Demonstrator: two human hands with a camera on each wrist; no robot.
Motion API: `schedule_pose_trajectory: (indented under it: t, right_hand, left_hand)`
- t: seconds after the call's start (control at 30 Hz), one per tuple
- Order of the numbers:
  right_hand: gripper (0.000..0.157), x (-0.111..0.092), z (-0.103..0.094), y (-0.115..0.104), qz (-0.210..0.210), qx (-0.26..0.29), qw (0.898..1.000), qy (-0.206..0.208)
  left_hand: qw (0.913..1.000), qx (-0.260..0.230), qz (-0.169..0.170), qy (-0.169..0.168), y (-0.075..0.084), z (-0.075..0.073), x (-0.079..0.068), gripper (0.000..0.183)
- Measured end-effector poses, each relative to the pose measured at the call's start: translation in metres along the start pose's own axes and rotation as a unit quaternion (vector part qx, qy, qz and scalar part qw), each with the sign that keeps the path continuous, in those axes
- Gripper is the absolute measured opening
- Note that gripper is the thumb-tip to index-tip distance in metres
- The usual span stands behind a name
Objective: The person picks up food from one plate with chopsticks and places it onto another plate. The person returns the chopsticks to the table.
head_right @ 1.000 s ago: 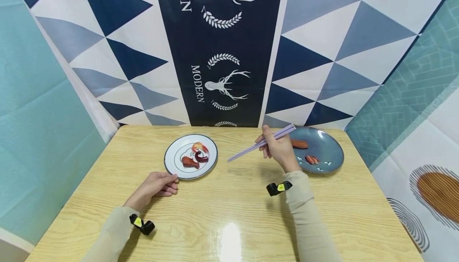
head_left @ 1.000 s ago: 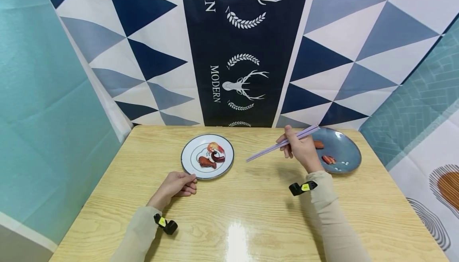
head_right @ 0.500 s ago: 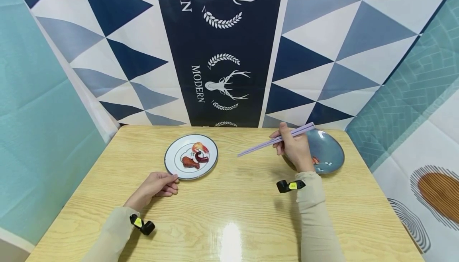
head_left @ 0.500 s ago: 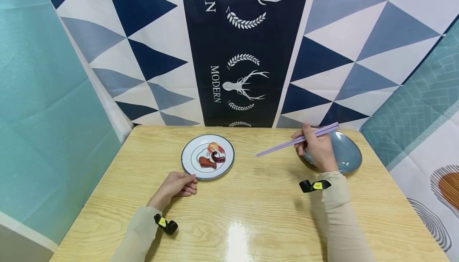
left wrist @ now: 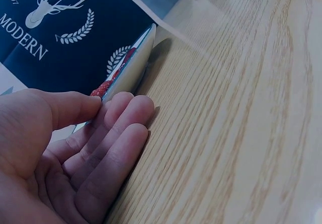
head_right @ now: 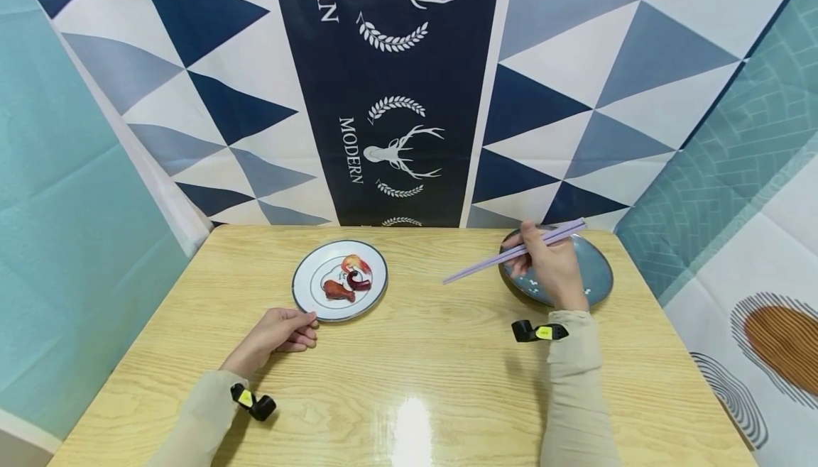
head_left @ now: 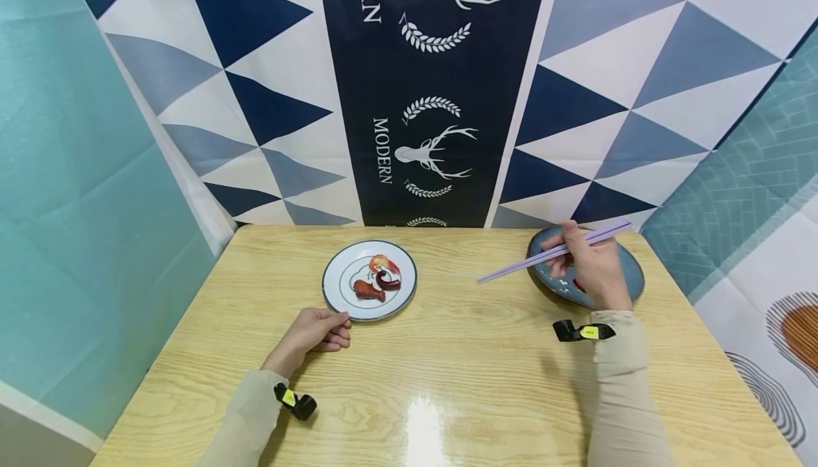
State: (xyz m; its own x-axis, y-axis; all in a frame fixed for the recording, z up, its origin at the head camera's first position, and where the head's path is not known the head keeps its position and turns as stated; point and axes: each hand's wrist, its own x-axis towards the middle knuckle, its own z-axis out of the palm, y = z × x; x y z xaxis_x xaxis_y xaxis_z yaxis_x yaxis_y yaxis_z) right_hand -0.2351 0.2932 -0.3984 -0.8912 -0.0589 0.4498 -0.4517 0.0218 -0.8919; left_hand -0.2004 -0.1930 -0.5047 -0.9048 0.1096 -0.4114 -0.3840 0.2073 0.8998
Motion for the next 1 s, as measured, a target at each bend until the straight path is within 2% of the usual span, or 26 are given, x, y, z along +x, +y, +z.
schedule_pose_trajectory:
  t: [0.13,0.4,0.6,0.73,0.83,1.0]
  right_hand:
    - [0.052,-0.004,-0.011,-0.001,0.003,-0.006,1.0,-0.002]
    - [0.046,-0.018,-0.036,-0.003,0.042,0.0,0.999,0.032]
    - [0.036,-0.03,-0.057,0.0,0.063,-0.039,0.994,0.081]
    - [0.031,-0.04,-0.07,0.002,0.068,-0.031,0.992,0.1]
    - [0.027,-0.046,-0.08,0.0,0.07,-0.013,0.992,0.102]
    - [0.022,-0.051,-0.098,-0.004,0.09,-0.046,0.991,0.09]
  left_hand:
    - [1.0,0.002,-0.002,0.003,0.0,0.0,0.0,0.03]
    - [1.0,0.006,-0.004,0.006,0.001,0.001,0.0,0.029]
    - [1.0,0.003,-0.002,0.001,0.0,0.001,0.001,0.03]
    - [1.0,0.001,-0.002,0.002,0.0,0.001,0.001,0.03]
    - [1.0,0.0,-0.001,0.0,-0.001,0.0,0.001,0.03]
    - [1.0,0.001,0.003,-0.003,-0.002,-0.001,0.001,0.03]
